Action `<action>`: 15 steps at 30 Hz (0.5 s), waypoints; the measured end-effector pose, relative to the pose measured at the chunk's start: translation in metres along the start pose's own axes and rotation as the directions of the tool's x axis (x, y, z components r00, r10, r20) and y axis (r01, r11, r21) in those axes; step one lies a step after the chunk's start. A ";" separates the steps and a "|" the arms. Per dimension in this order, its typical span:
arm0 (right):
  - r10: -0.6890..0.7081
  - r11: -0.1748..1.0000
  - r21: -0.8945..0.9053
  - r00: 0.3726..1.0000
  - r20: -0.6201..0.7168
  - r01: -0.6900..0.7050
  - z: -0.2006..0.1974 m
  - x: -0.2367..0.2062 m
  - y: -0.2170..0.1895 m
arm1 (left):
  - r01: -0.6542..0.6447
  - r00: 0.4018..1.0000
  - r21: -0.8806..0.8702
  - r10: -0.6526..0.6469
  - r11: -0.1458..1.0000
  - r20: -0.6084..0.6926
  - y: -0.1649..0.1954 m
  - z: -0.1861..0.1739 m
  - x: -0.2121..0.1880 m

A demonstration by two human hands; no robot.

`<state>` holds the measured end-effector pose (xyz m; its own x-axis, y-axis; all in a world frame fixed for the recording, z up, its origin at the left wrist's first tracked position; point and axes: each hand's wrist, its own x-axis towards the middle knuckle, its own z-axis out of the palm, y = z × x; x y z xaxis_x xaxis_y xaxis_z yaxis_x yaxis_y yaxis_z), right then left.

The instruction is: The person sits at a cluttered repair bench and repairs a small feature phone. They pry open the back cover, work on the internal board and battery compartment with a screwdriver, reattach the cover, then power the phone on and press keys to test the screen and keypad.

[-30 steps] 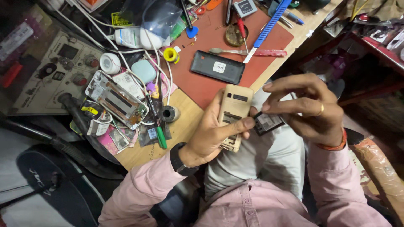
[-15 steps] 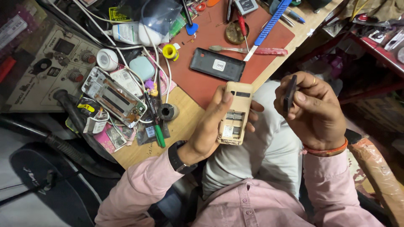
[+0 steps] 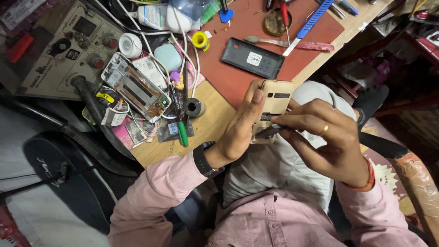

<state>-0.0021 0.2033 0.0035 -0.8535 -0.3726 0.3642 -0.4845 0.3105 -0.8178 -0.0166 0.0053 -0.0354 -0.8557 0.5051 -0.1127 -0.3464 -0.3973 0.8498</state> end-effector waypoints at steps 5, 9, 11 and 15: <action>-0.092 0.985 -0.140 0.995 0.037 0.097 0.001 0.008 0.000 | -0.018 1.000 0.029 0.018 0.999 0.002 -0.001 -0.001 0.000; -0.114 0.978 -0.174 0.993 0.030 0.117 0.002 0.008 0.002 | 0.010 1.000 -0.031 -0.011 0.999 -0.013 -0.002 -0.001 0.000; -0.122 0.971 -0.205 0.992 0.012 0.122 0.005 0.007 0.003 | -0.008 1.000 -0.044 0.007 0.999 -0.020 -0.003 -0.001 0.000; -0.020 0.986 -0.165 0.999 -0.050 0.012 0.012 0.004 0.001 | -0.083 0.996 0.065 0.085 0.994 -0.038 -0.006 -0.003 0.001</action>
<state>-0.0040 0.1914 -0.0014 -0.8521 -0.3344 0.4027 -0.5195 0.4460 -0.7288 -0.0171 0.0056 -0.0421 -0.8961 0.4400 -0.0591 -0.2485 -0.3870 0.8880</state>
